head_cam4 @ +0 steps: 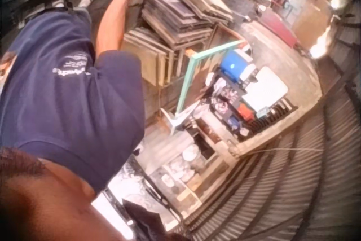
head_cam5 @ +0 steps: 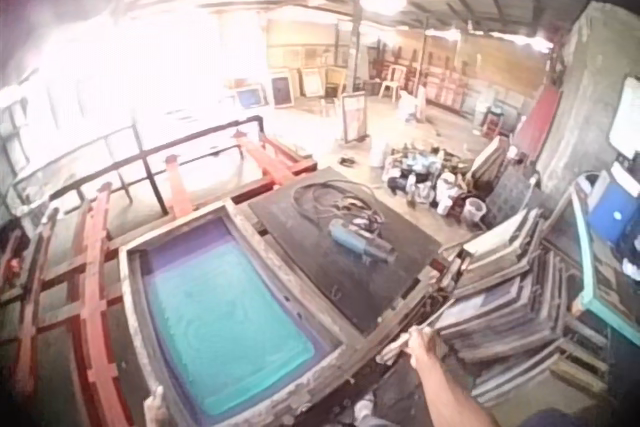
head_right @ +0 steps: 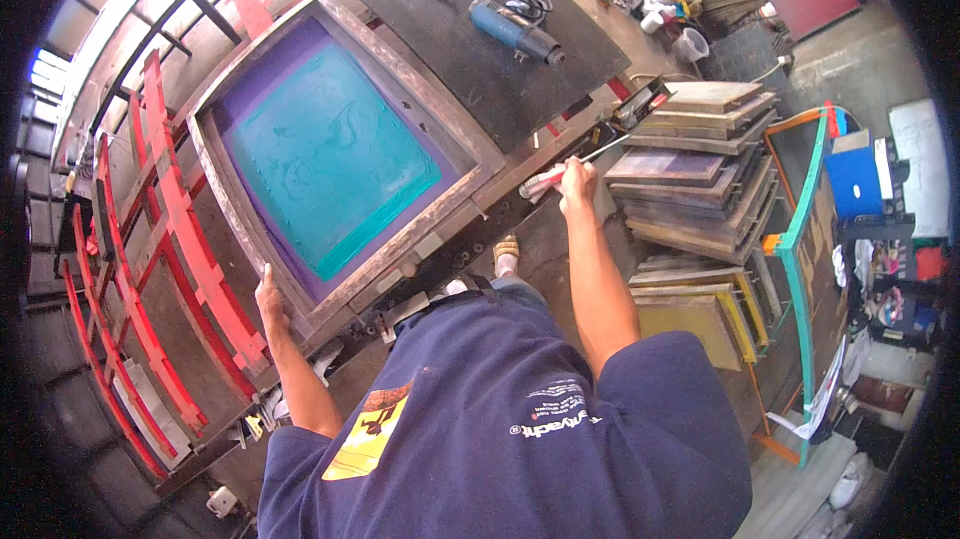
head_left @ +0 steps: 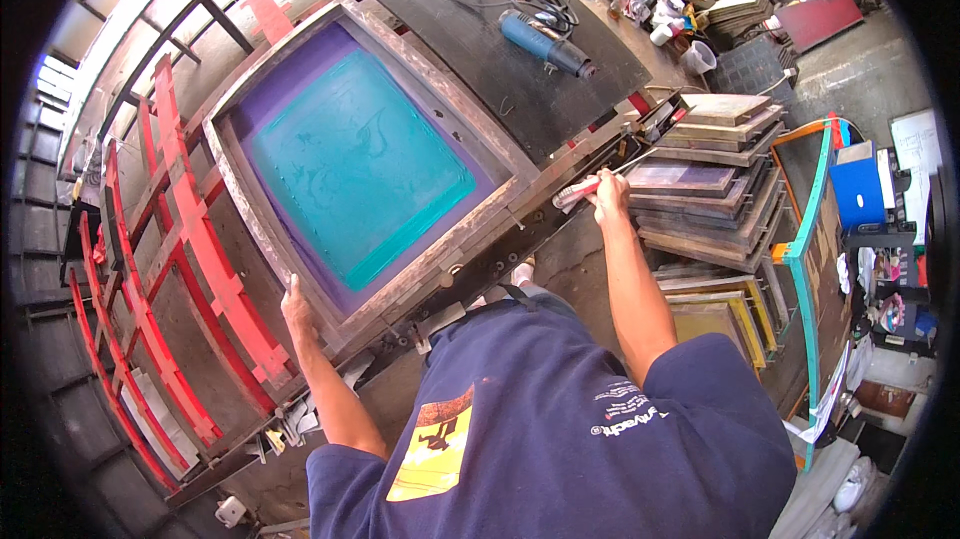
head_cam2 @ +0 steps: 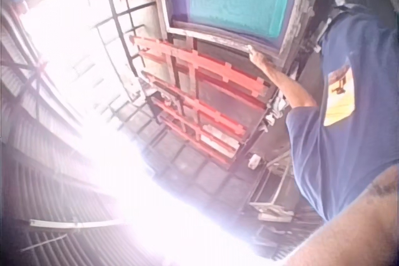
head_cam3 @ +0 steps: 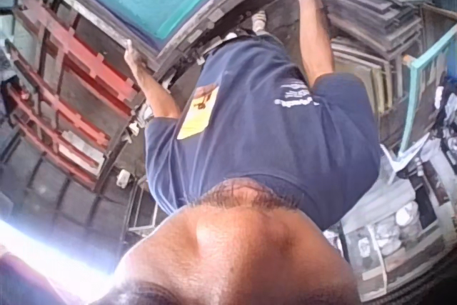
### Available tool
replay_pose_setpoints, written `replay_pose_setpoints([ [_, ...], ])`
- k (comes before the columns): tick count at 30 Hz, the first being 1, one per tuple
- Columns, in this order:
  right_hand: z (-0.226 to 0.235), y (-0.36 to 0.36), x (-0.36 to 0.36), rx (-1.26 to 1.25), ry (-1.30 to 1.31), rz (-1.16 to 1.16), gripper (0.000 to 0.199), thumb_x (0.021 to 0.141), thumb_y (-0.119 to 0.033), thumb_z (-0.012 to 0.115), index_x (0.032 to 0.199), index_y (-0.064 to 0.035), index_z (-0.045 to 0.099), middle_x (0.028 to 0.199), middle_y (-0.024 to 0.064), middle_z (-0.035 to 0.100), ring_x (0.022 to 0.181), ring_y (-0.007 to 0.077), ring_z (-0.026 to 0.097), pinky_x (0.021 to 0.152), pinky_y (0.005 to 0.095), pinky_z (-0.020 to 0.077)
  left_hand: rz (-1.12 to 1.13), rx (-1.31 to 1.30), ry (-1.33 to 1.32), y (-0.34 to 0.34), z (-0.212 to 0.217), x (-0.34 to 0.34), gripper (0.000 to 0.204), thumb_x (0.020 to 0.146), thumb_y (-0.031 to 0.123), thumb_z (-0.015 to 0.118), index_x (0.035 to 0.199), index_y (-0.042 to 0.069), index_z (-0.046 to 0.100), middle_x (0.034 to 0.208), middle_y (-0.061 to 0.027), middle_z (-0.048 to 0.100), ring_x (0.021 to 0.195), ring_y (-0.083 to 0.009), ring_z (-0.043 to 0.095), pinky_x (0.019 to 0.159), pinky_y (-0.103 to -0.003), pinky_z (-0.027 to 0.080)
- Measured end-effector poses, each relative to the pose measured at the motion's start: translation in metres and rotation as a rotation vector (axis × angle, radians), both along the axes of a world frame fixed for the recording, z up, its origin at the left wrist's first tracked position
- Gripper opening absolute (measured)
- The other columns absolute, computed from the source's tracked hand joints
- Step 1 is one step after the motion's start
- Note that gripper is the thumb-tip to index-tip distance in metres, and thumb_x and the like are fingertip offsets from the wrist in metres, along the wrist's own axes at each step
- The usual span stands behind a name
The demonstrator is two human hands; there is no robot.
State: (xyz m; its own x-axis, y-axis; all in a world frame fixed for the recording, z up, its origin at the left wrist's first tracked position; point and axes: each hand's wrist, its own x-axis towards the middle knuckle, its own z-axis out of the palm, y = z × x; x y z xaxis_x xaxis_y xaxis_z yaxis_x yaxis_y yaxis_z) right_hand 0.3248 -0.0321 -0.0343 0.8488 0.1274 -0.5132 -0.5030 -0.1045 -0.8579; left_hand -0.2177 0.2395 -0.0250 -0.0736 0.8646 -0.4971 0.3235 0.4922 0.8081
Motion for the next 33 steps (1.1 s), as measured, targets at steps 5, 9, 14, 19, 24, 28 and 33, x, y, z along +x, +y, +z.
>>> replay_pose_setpoints([
  [5,0.006,0.003,0.009,-0.346,-0.035,0.204,0.023,0.090,-0.020,0.060,0.097,0.0019,0.058,0.084,0.0153,0.065,0.074,0.0262,0.067,0.065,0.0440,0.0596,-0.005,0.031,-0.041,-0.001,0.006,0.008,0.050,0.094,0.039,0.057,0.121,-0.003,0.059,0.084,-0.0027,0.059,0.076,-0.0138,0.052,0.073,-0.033,0.044],
  [9,0.041,0.006,0.001,-0.494,-0.254,0.281,0.032,0.088,-0.025,0.064,0.106,0.0018,0.062,0.093,0.0173,0.069,0.082,0.0276,0.069,0.072,0.0420,0.0577,-0.047,0.006,-0.041,0.002,-0.005,-0.008,0.050,0.094,0.038,0.058,0.122,-0.003,0.058,0.091,-0.0054,0.062,0.079,-0.0159,0.055,0.073,-0.033,0.046],
  [14,0.043,0.074,-0.030,-0.488,-0.806,0.562,0.048,0.086,-0.045,0.062,0.102,-0.0003,0.066,0.094,0.0200,0.070,0.092,0.0347,0.067,0.081,0.0405,0.0515,0.014,0.037,-0.013,-0.006,0.012,0.014,0.060,0.088,0.041,0.066,0.123,-0.007,0.056,0.103,-0.0117,0.064,0.088,-0.0210,0.060,0.078,-0.038,0.049],
  [19,0.011,0.129,-0.043,-0.735,-0.457,0.931,0.086,0.088,-0.071,0.035,0.119,0.0040,0.061,0.121,0.0323,0.058,0.119,0.0429,0.054,0.101,0.0471,0.0417,0.272,0.048,0.005,0.010,0.003,0.025,0.052,0.086,0.050,0.065,0.080,-0.001,0.066,0.068,-0.0022,0.054,0.062,-0.0159,0.049,0.059,-0.037,0.042],
  [24,0.060,0.130,-0.048,-0.782,-0.386,0.928,0.097,0.084,-0.078,0.031,0.117,0.0084,0.061,0.119,0.0332,0.058,0.118,0.0434,0.055,0.100,0.0480,0.0422,0.220,0.151,-0.230,-0.004,0.014,0.011,0.042,0.093,0.043,0.059,0.078,0.005,0.067,0.065,0.0039,0.053,0.057,-0.0100,0.046,0.052,-0.030,0.038],
  [28,0.063,0.121,-0.039,-0.598,-0.554,0.808,0.094,0.084,-0.078,0.034,0.097,0.0082,0.068,0.102,0.0348,0.063,0.105,0.0447,0.061,0.091,0.0486,0.0478,0.195,0.378,-0.312,-0.008,0.043,0.022,0.056,0.094,0.043,0.055,0.131,0.002,0.055,0.111,-0.0123,0.063,0.097,-0.0251,0.062,0.090,-0.042,0.048],
  [33,0.098,0.070,-0.019,-0.386,-0.641,0.588,0.081,0.086,-0.076,0.037,0.072,0.0010,0.059,0.066,0.0196,0.059,0.069,0.0314,0.061,0.068,0.0453,0.0470,0.163,0.375,-0.431,-0.016,0.135,0.078,0.053,0.094,0.049,0.054,0.113,0.000,0.059,0.092,-0.0103,0.064,0.078,-0.0215,0.062,0.072,-0.036,0.050],
])
